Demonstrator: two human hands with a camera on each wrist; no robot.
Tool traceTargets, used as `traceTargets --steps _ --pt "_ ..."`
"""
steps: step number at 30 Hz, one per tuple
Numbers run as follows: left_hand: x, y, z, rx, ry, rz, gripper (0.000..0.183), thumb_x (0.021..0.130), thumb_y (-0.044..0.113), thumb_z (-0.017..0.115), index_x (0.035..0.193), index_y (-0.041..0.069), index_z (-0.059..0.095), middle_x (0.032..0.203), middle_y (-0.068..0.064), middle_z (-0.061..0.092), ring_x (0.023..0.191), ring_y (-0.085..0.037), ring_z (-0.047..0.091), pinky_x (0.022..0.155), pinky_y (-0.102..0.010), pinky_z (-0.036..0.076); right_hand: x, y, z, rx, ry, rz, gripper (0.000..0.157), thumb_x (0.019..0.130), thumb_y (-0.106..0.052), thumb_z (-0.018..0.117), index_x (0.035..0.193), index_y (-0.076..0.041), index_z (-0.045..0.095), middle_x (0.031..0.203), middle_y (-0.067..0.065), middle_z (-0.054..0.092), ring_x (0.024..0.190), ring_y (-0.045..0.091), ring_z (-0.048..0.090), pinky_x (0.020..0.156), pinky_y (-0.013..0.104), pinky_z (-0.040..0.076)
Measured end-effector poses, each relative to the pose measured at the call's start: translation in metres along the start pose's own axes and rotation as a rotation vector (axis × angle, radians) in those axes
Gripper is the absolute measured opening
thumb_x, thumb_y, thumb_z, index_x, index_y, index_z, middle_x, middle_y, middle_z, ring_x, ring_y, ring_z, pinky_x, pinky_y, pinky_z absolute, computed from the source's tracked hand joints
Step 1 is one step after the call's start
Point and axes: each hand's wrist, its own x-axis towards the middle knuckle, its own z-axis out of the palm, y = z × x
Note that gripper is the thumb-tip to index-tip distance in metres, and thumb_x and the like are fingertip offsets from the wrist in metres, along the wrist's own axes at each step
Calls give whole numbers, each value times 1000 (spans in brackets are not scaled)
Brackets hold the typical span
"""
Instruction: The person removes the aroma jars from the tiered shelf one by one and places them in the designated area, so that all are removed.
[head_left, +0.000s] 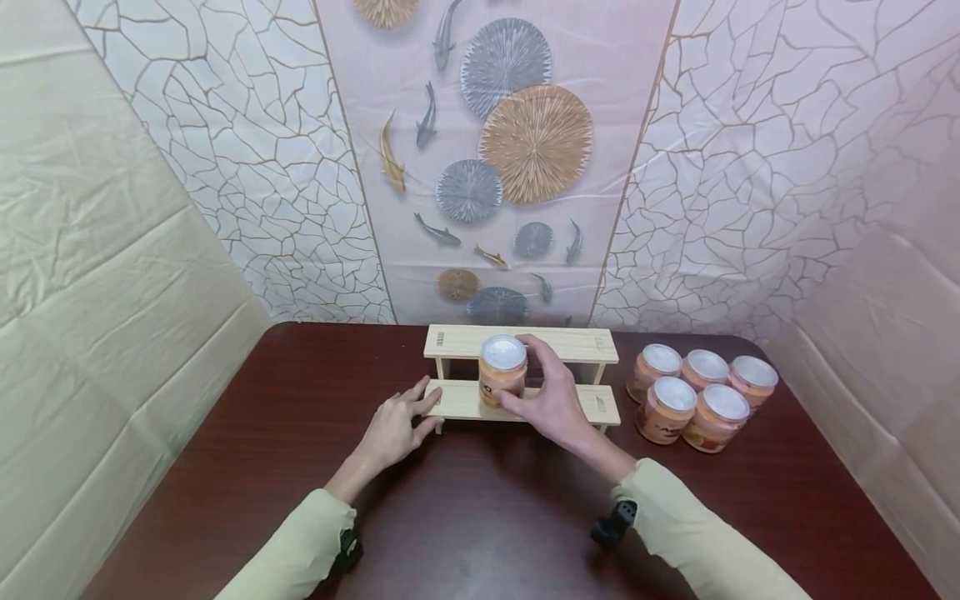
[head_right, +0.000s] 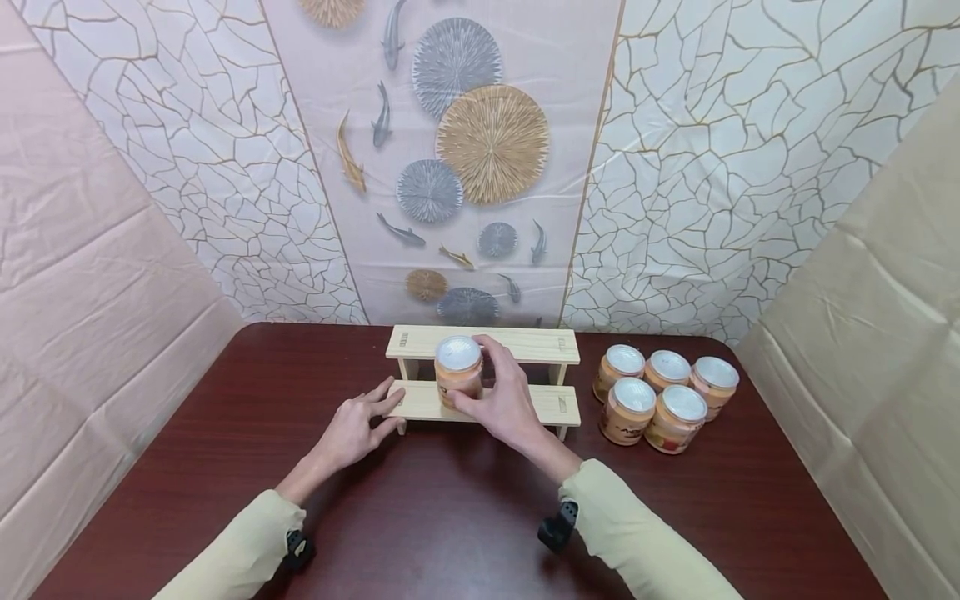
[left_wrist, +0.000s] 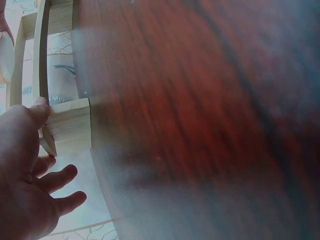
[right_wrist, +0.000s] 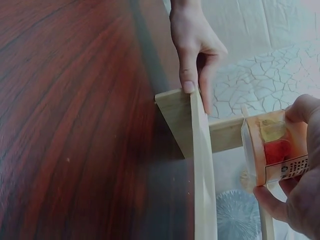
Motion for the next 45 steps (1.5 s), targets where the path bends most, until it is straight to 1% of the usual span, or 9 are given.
traceTargets --steps 7,22,29,32,34,37,42,43,45 --pt "0 0 -1 1 -6 -2 46 88 18 79 128 0 67 137 -29 54 107 -46 64 94 -61 45 1 3 -15 8 8 -9 76 68 -7 91 133 -2 53 110 11 66 98 24 64 72 49 56" --pt "0 1 0 1 -12 0 46 88 17 78 128 -1 67 137 -30 54 105 -47 64 94 -62 45 3 5 -50 -119 58 -29 77 67 -11 93 133 -3 53 116 12 65 108 27 59 89 49 45" --pt "0 1 -1 7 -21 -7 46 88 18 78 129 0 67 138 -29 53 108 -46 63 95 -61 45 4 2 -68 -171 72 10 79 68 -10 92 136 -4 52 119 13 63 109 29 59 85 48 48" --pt "-1 1 -1 11 -22 -14 47 88 19 78 129 0 67 138 -29 53 108 -47 63 95 -61 45 4 2 -74 -155 74 39 81 68 -7 91 138 -3 51 121 14 61 111 29 57 82 49 51" --pt "-1 1 0 14 -21 -18 47 88 19 78 129 1 67 138 -29 54 108 -47 63 95 -60 45 5 3 -77 -143 89 42 81 68 -5 91 138 -2 51 121 15 62 112 30 57 85 50 50" --pt "-1 1 0 17 -21 -22 46 88 19 78 130 1 67 138 -28 54 108 -46 63 95 -60 45 6 4 -83 -150 106 36 80 67 -4 91 137 -1 52 121 15 62 110 29 58 85 43 50" --pt "-1 2 0 14 -20 -20 46 88 18 78 130 0 67 138 -28 54 108 -48 63 94 -60 45 7 3 -93 -127 113 36 79 69 -3 90 137 -3 52 121 12 61 105 26 59 76 20 52" --pt "0 2 0 14 -19 -18 46 88 17 78 129 0 67 137 -29 54 108 -48 63 94 -60 46 8 -3 -95 -119 115 36 78 69 -1 89 137 -1 52 119 14 61 104 27 60 74 16 51" --pt "0 2 -1 15 -20 -18 46 88 17 78 129 0 67 137 -29 54 108 -48 62 94 -60 46 7 -4 -100 -125 121 42 77 69 -2 90 137 -1 52 118 15 62 102 26 60 73 13 50"
